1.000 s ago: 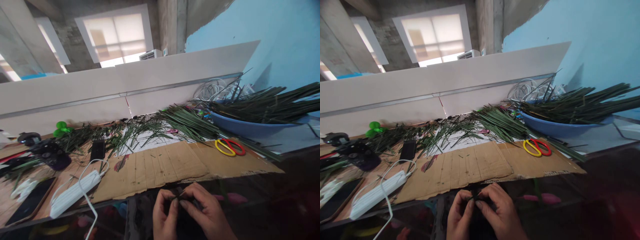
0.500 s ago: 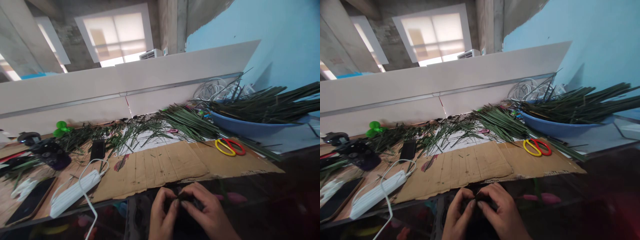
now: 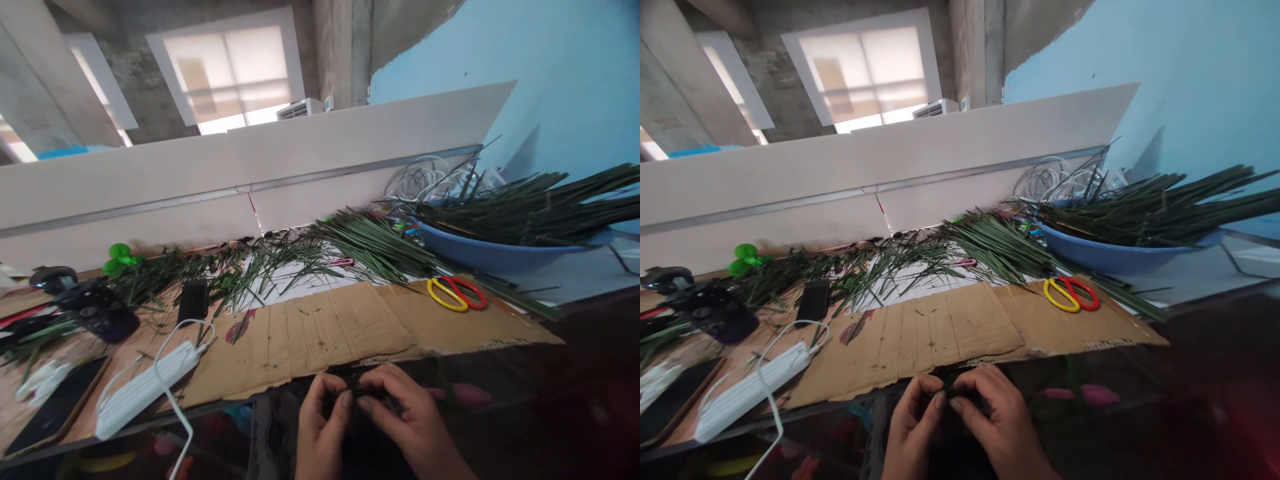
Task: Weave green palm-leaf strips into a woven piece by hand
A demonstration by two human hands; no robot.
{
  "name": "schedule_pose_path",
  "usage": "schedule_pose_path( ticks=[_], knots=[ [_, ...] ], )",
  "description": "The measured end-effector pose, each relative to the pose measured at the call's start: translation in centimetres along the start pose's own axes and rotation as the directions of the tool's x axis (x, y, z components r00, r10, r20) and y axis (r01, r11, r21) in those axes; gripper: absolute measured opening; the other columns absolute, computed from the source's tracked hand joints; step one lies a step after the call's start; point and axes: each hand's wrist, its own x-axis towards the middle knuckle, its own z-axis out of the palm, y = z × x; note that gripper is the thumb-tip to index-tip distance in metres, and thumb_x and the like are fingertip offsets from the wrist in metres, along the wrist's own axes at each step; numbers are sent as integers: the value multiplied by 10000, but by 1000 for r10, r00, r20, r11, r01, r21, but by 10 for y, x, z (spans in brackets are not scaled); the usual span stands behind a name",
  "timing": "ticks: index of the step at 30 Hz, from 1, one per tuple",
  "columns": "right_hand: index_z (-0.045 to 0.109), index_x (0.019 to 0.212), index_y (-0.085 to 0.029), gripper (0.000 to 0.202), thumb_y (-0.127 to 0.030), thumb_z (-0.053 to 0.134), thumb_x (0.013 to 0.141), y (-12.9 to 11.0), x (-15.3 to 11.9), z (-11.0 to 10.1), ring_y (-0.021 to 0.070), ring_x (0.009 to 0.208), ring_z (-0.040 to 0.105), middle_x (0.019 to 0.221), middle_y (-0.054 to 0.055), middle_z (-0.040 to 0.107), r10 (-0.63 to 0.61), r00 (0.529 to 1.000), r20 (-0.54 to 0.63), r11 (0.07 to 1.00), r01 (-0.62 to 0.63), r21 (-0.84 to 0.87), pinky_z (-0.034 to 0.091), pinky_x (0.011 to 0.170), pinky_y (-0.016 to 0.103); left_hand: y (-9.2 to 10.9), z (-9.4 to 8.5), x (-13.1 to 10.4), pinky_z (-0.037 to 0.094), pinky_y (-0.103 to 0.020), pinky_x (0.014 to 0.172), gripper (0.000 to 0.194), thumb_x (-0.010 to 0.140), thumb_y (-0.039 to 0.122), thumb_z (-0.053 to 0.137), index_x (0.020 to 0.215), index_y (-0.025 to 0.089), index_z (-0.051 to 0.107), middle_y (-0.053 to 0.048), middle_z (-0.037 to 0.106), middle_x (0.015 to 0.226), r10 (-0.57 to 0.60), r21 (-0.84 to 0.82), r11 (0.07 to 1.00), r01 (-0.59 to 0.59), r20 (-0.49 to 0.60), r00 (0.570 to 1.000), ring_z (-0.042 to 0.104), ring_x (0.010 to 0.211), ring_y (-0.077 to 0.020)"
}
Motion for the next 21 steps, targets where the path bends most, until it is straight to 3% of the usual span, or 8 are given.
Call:
schedule_pose_path(
  ticks=[5, 9, 14, 21],
  knots=[
    [590, 788, -224, 140, -230, 543, 920, -1, -1, 3, 194, 750, 566, 761, -3, 591, -49, 999, 8, 999, 49, -22, 409, 683, 298, -1, 2, 0, 360, -204, 562, 345, 807, 490, 709, 745, 174, 583, 23, 481, 697, 8, -10, 1000, -9, -28, 1000, 419, 621, -115],
    [584, 773, -214, 137, -240, 546, 903, -1, 0, 2, 198, 739, 570, 752, 3, 579, -3, 999, 40, 1000, 4, -30, 407, 669, 301, -1, -2, 3, 358, -205, 555, 368, 797, 509, 708, 710, 175, 580, 33, 478, 657, -27, 53, 998, 27, 3, 1000, 419, 595, -112],
    [604, 760, -216, 132, -263, 595, 883, -3, 2, -5, 201, 743, 579, 758, 2, 586, 79, 996, 47, 997, -78, -24, 414, 674, 299, 6, -7, 2, 388, -216, 597, 329, 787, 499, 723, 827, 179, 657, 6, 573, 726, -89, 86, 993, 84, 52, 995, 493, 657, -138],
    [651, 830, -224, 18, -235, 646, 816, 0, 2, 1, 210, 785, 606, 817, 10, 634, 77, 996, -49, 996, -75, 39, 460, 700, 292, 8, -4, 0, 418, -228, 619, 321, 745, 458, 775, 803, 159, 674, -11, 618, 720, -114, 18, 993, 114, -10, 993, 521, 656, -142]
  ],
)
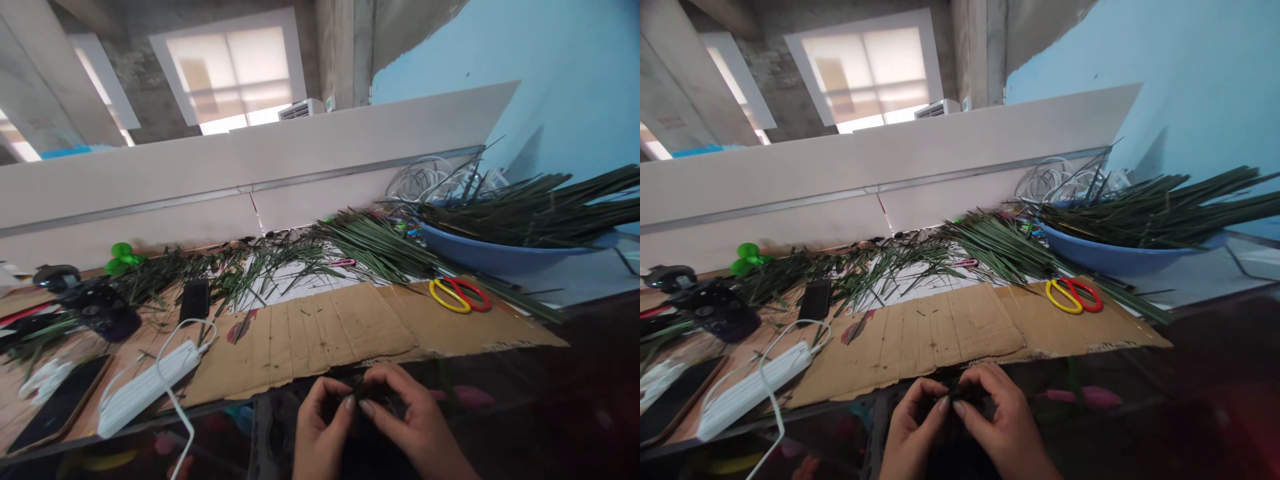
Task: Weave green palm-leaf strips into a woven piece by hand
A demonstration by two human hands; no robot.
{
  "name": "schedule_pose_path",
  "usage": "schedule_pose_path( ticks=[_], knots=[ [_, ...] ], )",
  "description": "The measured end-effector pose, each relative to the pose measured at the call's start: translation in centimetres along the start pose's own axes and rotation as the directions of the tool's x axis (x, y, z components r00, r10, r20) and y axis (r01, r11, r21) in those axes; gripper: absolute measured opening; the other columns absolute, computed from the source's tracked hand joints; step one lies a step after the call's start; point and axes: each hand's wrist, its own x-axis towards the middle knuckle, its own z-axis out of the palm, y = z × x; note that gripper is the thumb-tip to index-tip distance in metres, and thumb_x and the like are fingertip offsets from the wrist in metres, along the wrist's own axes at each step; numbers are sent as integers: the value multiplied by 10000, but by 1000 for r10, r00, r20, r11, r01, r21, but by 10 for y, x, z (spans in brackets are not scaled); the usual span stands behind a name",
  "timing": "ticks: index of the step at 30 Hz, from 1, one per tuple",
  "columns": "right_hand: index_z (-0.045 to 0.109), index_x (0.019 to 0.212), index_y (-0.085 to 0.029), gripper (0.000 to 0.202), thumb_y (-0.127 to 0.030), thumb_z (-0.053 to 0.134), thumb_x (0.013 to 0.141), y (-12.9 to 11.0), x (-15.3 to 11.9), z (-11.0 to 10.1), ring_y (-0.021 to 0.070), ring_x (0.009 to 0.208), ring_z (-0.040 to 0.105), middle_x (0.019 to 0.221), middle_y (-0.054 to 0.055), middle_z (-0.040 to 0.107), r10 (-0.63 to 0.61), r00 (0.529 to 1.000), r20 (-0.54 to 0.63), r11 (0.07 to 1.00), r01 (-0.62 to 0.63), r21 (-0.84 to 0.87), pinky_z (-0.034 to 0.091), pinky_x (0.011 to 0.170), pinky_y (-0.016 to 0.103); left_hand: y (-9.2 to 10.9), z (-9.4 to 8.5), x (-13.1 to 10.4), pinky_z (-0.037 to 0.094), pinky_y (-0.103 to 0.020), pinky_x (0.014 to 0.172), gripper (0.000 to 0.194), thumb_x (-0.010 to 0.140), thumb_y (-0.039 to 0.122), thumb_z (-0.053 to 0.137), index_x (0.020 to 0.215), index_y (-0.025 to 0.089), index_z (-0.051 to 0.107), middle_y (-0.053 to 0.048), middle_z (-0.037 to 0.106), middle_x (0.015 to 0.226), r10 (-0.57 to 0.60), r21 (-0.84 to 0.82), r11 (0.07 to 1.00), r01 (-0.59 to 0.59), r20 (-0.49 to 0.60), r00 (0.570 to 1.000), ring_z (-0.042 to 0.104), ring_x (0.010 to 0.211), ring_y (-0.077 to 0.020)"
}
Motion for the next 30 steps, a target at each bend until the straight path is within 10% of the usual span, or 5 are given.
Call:
schedule_pose_path(
  ticks=[19, 30],
  knots=[
    [643, 707, -213, 99, -238, 651, 803, 0, 4, 7, 211, 748, 616, 765, 16, 643, 14, 995, -99, 1000, -12, 25, 480, 688, 290, -9, 18, -2, 473, -269, 719, 267, 732, 428, 770, 810, 183, 696, -37, 668, 761, 172, 37, 985, -168, -237, 956, 602, 752, -201],
    [631, 727, -207, 93, -234, 610, 814, -3, 6, 2, 209, 755, 597, 771, 14, 617, 61, 998, -26, 996, -59, 70, 462, 694, 293, -5, 12, -3, 454, -250, 690, 261, 753, 436, 760, 789, 187, 691, -18, 644, 736, 126, 25, 992, -124, -104, 987, 575, 721, -178]
  ],
)
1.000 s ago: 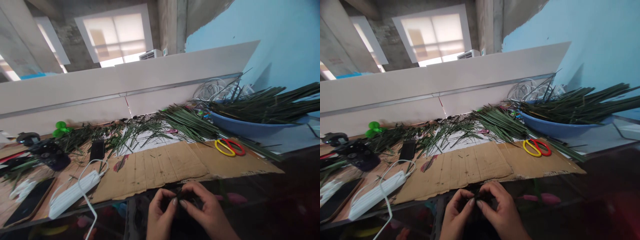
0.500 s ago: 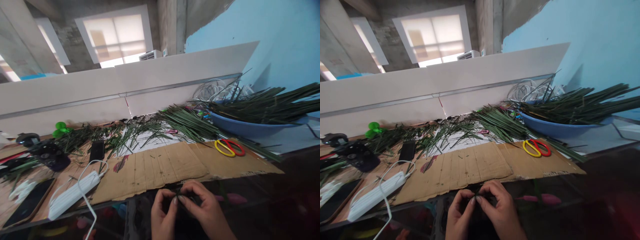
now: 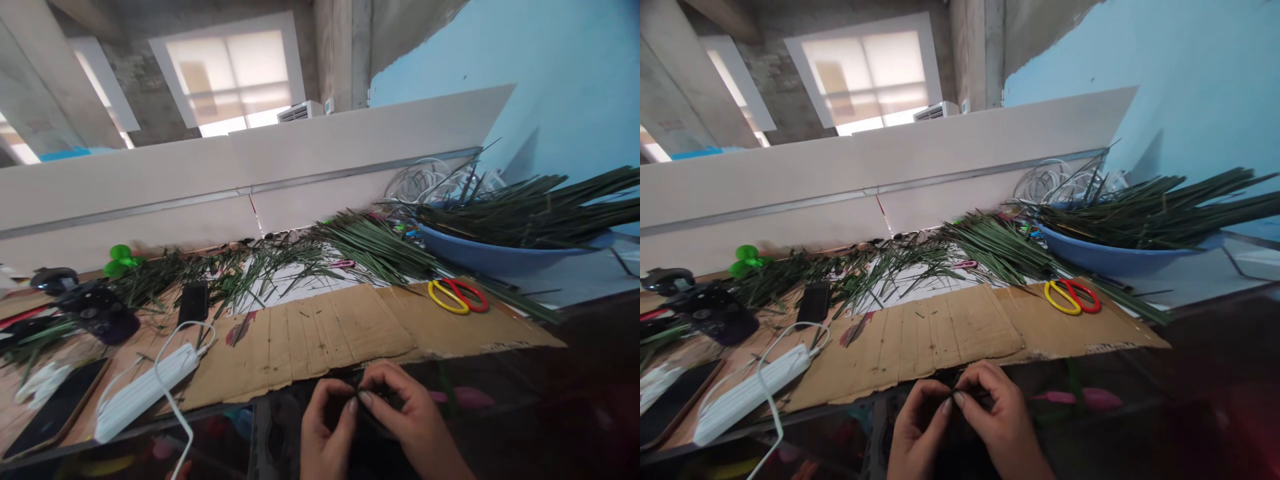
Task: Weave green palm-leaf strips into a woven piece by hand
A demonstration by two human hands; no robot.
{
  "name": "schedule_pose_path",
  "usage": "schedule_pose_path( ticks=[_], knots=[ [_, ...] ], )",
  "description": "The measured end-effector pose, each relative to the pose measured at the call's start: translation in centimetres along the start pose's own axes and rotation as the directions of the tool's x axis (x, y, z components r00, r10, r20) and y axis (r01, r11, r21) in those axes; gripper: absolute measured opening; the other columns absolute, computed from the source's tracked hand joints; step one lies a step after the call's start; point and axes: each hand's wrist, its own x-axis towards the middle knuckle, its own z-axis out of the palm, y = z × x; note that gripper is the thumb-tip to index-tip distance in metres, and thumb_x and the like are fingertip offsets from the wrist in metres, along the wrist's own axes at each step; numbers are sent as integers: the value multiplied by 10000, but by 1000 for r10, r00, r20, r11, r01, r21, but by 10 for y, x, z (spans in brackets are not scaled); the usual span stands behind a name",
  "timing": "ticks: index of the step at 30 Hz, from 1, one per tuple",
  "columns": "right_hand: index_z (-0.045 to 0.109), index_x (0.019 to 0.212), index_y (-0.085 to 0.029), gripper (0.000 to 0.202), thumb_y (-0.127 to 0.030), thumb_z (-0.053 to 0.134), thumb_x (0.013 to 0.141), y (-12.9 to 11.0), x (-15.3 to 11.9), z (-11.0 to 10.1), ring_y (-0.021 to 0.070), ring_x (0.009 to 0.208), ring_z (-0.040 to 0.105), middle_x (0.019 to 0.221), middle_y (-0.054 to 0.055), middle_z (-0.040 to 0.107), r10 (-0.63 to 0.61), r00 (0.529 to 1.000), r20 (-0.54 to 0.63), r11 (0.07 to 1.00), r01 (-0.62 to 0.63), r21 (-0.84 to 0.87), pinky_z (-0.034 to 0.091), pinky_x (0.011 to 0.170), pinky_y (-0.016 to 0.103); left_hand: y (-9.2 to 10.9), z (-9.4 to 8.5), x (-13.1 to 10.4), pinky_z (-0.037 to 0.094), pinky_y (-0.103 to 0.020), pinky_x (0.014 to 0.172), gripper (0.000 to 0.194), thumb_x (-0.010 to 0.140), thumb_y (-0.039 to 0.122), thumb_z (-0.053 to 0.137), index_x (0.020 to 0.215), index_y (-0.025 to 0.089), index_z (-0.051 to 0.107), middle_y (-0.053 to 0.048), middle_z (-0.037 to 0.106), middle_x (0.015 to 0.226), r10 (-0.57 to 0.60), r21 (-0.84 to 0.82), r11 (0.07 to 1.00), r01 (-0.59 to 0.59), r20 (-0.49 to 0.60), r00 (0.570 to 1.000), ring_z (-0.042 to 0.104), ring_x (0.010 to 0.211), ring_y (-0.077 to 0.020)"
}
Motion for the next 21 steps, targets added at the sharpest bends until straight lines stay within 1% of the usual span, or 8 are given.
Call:
schedule_pose_path(
  ticks=[5, 11, 16, 21],
  knots=[
    [630, 759, -207, 98, -275, 624, 829, 4, -1, -2, 214, 794, 587, 803, 14, 608, 47, 999, 18, 997, -48, 64, 457, 724, 296, -1, -2, 1, 442, -244, 675, 309, 712, 454, 793, 804, 177, 693, -16, 641, 735, -68, -56, 996, 70, 29, 997, 563, 712, -167],
    [639, 757, -205, 110, -288, 631, 830, 4, -1, -1, 218, 786, 592, 798, 20, 615, 49, 999, 13, 996, -50, 79, 467, 718, 298, -6, -3, 3, 431, -251, 647, 354, 693, 488, 798, 784, 164, 690, -21, 633, 708, -83, -59, 995, 84, 20, 996, 543, 665, -158],
    [645, 718, -203, 109, -265, 635, 807, 0, 1, -1, 212, 740, 593, 748, 16, 615, 8, 1000, 15, 1000, -8, 22, 465, 680, 296, -5, -4, 4, 419, -245, 624, 330, 732, 492, 757, 753, 172, 680, -15, 615, 689, -40, 32, 999, 39, 18, 999, 530, 659, -162],
    [623, 689, -206, 101, -234, 620, 785, -3, 2, 0, 204, 714, 584, 723, 9, 608, -23, 1000, 7, 999, 24, -46, 449, 659, 294, -1, -4, 4, 424, -259, 638, 299, 777, 477, 712, 722, 186, 671, -35, 629, 714, 64, 168, 984, -65, 12, 998, 551, 700, -192]
  ],
)
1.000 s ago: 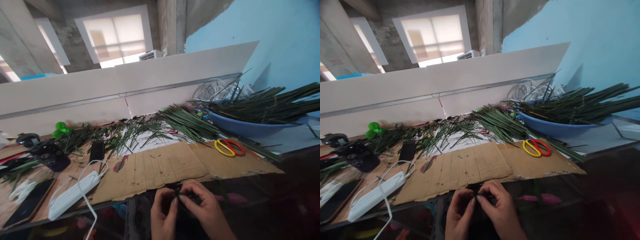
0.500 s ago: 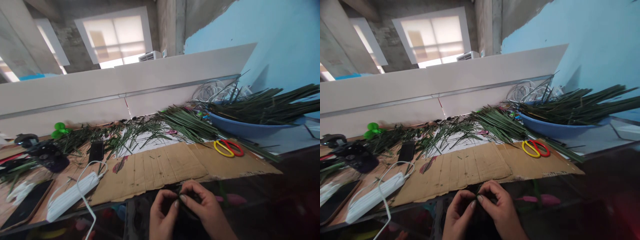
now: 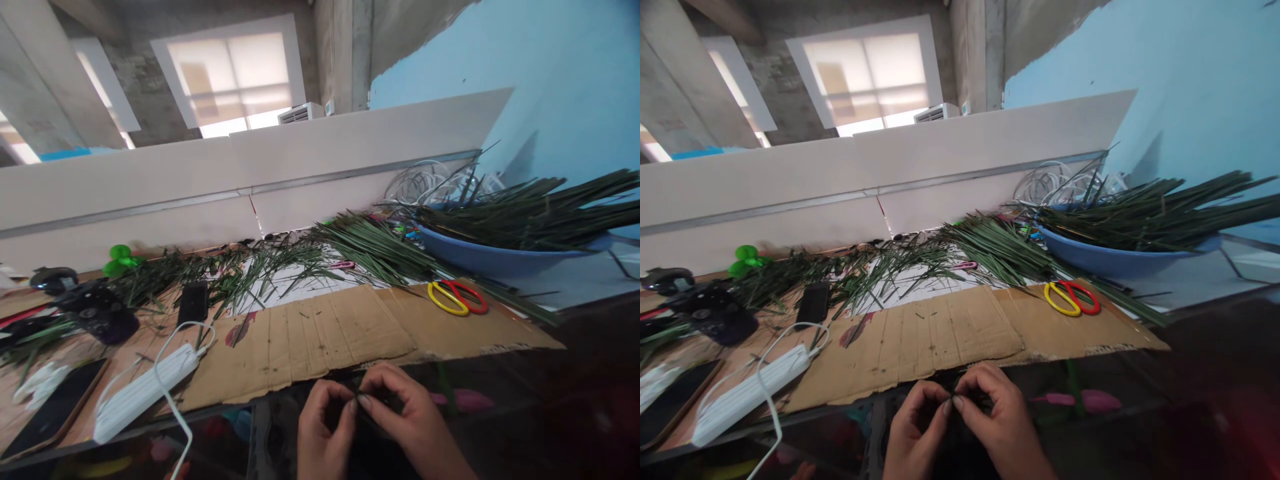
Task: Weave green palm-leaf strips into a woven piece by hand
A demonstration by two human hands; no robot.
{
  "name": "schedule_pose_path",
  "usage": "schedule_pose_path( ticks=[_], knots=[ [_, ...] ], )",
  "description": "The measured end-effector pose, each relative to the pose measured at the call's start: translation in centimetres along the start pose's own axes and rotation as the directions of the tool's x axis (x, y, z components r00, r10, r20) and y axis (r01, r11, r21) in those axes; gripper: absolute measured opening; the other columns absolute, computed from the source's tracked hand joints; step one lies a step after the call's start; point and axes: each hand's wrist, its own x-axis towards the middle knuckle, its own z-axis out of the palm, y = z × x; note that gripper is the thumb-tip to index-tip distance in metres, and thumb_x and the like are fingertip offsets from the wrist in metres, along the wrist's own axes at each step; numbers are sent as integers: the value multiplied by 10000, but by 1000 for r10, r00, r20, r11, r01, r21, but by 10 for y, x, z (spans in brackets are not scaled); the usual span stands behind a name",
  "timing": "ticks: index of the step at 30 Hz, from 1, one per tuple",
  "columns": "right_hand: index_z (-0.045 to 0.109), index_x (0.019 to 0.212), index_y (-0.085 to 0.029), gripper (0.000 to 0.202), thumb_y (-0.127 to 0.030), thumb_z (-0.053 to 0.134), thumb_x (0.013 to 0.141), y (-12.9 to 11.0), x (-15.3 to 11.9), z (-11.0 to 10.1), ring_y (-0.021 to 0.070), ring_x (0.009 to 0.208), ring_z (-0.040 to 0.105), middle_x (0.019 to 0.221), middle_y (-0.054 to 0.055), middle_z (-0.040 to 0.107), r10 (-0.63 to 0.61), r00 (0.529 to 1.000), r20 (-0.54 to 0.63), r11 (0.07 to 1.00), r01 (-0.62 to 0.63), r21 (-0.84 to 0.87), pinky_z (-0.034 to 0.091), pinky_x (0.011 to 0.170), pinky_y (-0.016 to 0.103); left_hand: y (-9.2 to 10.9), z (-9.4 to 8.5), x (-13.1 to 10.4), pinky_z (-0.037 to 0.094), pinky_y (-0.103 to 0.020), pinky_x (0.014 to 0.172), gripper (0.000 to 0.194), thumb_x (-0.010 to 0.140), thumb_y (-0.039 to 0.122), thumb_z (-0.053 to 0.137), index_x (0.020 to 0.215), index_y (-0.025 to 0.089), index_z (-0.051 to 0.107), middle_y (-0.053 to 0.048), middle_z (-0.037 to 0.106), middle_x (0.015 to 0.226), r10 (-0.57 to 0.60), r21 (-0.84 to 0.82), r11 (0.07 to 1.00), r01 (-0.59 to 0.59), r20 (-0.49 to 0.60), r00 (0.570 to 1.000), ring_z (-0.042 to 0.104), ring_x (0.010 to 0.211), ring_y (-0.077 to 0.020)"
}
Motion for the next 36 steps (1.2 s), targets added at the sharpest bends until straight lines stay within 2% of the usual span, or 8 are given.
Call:
schedule_pose_path(
  ticks=[4, 10, 16, 25, 33, 36],
  knots=[
    [606, 692, -205, 91, -217, 601, 782, 0, -1, 0, 206, 723, 580, 729, 9, 600, 2, 1000, 10, 999, -1, -43, 440, 663, 299, -1, 1, -1, 415, -260, 641, 294, 827, 472, 665, 732, 193, 659, -29, 610, 710, 69, 40, 997, -69, 2, 998, 536, 678, -185],
    [585, 698, -205, 81, -200, 587, 780, 2, -1, -2, 198, 713, 560, 723, 1, 580, -6, 999, 42, 998, 9, -64, 429, 653, 297, -5, 4, -3, 405, -264, 650, 312, 852, 490, 641, 748, 197, 641, -24, 594, 716, 96, 32, 995, -96, -2, 995, 527, 683, -183],
    [562, 681, -208, 95, -215, 576, 775, 1, 1, 1, 197, 699, 545, 711, 3, 563, -37, 998, 44, 998, 39, -47, 425, 639, 301, -9, 8, -5, 398, -263, 640, 365, 833, 546, 645, 730, 197, 613, -13, 554, 702, 56, -13, 998, -57, -45, 997, 493, 674, -179],
    [566, 708, -211, 79, -194, 580, 783, 6, -1, -1, 193, 721, 549, 747, 5, 569, -33, 996, 89, 999, 33, -1, 431, 649, 288, -12, 8, -6, 388, -253, 650, 345, 810, 521, 679, 744, 190, 609, 11, 515, 692, -44, -113, 993, 42, -10, 999, 453, 667, -159],
    [556, 682, -213, 96, -216, 590, 773, 9, -5, 7, 180, 697, 548, 722, -7, 552, -74, 994, 75, 992, 66, 107, 429, 647, 275, -2, 3, -5, 385, -252, 653, 363, 787, 532, 709, 751, 183, 614, 5, 519, 712, -98, -187, 977, 100, 19, 995, 461, 693, -161],
    [586, 733, -211, 84, -233, 606, 812, 4, -3, 3, 182, 732, 553, 760, -3, 571, -30, 996, 86, 992, 19, 121, 436, 671, 271, 4, 0, -7, 372, -242, 627, 376, 780, 548, 717, 772, 180, 639, 5, 528, 713, -95, -187, 977, 99, 31, 995, 452, 677, -152]
  ],
)
